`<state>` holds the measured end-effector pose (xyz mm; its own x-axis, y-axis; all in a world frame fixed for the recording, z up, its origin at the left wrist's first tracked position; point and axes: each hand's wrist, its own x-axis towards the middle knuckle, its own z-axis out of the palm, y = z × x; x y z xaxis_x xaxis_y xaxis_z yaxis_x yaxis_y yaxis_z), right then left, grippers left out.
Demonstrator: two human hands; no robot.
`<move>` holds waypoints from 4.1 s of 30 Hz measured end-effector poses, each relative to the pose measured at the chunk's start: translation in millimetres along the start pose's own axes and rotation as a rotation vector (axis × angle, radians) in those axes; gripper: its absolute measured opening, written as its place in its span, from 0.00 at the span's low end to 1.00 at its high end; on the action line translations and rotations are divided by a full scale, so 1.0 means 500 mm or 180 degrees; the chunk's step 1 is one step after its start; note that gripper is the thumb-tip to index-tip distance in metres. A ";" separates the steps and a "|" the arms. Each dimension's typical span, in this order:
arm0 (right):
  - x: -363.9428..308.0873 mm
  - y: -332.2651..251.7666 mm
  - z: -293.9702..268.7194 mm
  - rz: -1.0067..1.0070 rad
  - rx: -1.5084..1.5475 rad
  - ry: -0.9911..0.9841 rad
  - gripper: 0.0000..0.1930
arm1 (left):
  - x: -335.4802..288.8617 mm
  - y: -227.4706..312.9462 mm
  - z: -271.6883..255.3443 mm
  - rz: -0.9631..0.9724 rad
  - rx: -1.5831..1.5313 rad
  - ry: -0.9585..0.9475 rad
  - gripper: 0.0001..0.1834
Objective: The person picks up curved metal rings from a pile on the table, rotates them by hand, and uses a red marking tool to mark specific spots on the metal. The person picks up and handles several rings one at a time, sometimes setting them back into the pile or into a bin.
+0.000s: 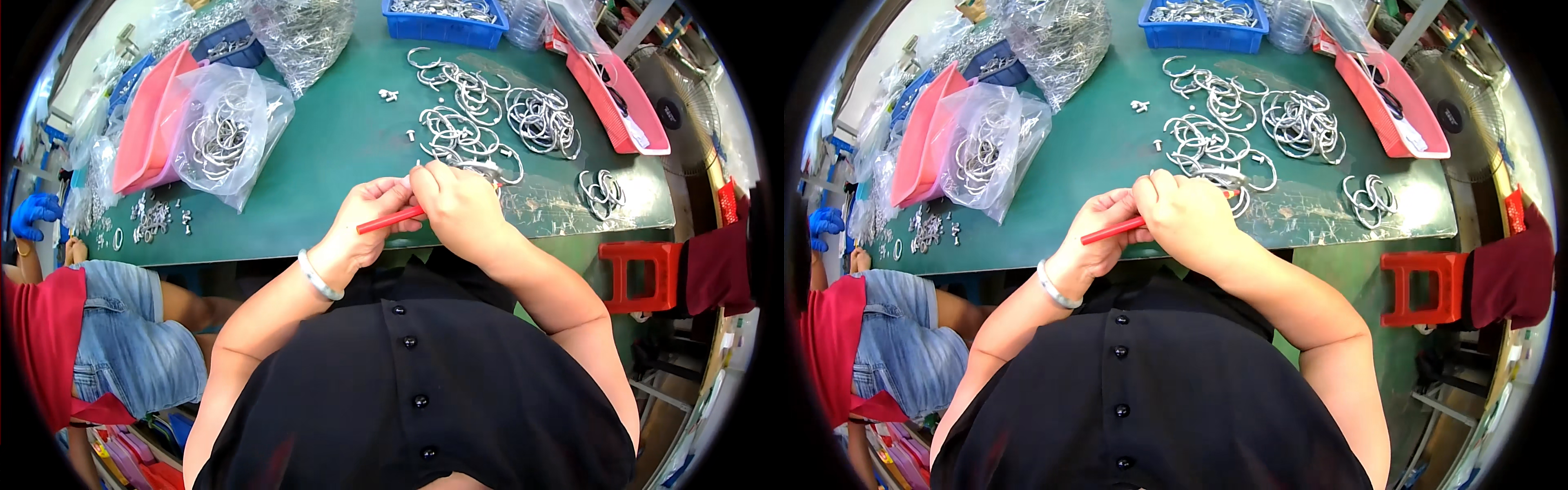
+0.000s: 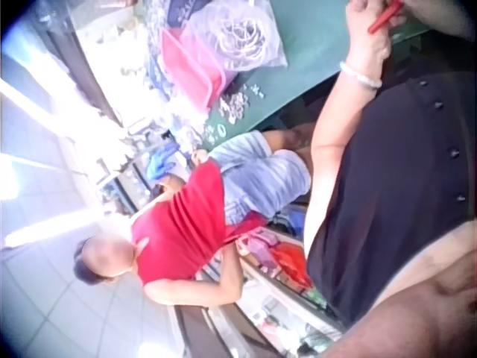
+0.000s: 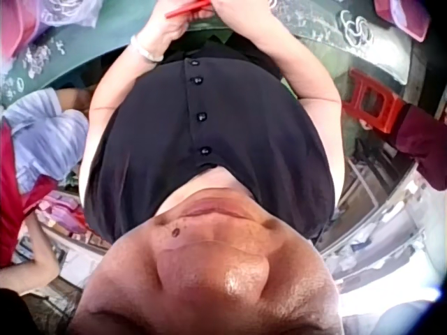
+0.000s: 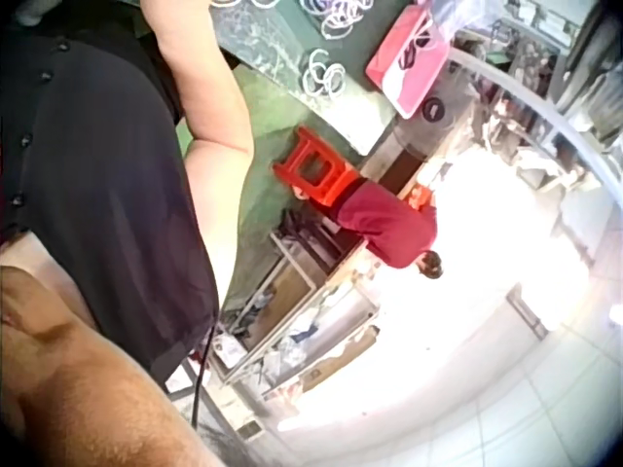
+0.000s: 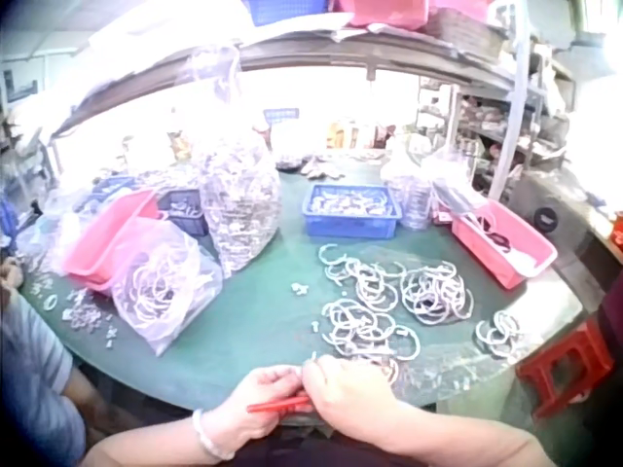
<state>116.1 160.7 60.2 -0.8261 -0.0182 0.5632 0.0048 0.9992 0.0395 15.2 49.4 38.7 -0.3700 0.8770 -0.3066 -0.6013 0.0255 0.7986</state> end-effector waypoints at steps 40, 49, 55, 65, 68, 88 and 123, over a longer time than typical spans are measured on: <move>-0.021 0.035 -0.050 0.3030 0.5376 -0.0713 0.08 | -0.063 0.070 -0.030 0.0535 0.0715 0.0035 0.12; -0.020 0.022 -0.048 0.3153 0.5183 -0.0492 0.05 | -0.066 0.068 -0.041 0.0600 0.0628 -0.0054 0.09; -0.014 -0.015 -0.077 0.0805 0.3017 0.0254 0.05 | -0.052 0.045 -0.058 0.1163 0.0732 -0.0294 0.12; -0.012 -0.024 -0.087 0.0471 0.2567 0.0349 0.10 | -0.054 0.044 -0.051 0.1182 0.0672 -0.0286 0.12; -0.015 -0.021 -0.086 0.0557 0.2589 0.0422 0.10 | -0.056 0.045 -0.048 0.1228 0.0640 -0.0286 0.12; -0.051 0.005 -0.053 0.1222 0.3261 0.0516 0.08 | -0.105 0.091 0.010 0.4146 0.3712 0.0040 0.16; -0.082 0.079 -0.044 0.1513 0.0529 -0.1005 0.12 | -0.062 0.114 -0.103 0.0739 -0.0574 -0.0277 0.10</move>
<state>162.4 200.4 56.7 -0.8828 0.4185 0.2136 0.3481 0.8878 -0.3010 -43.9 -1.2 67.1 -0.4549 0.8874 -0.0751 -0.6268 -0.2591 0.7349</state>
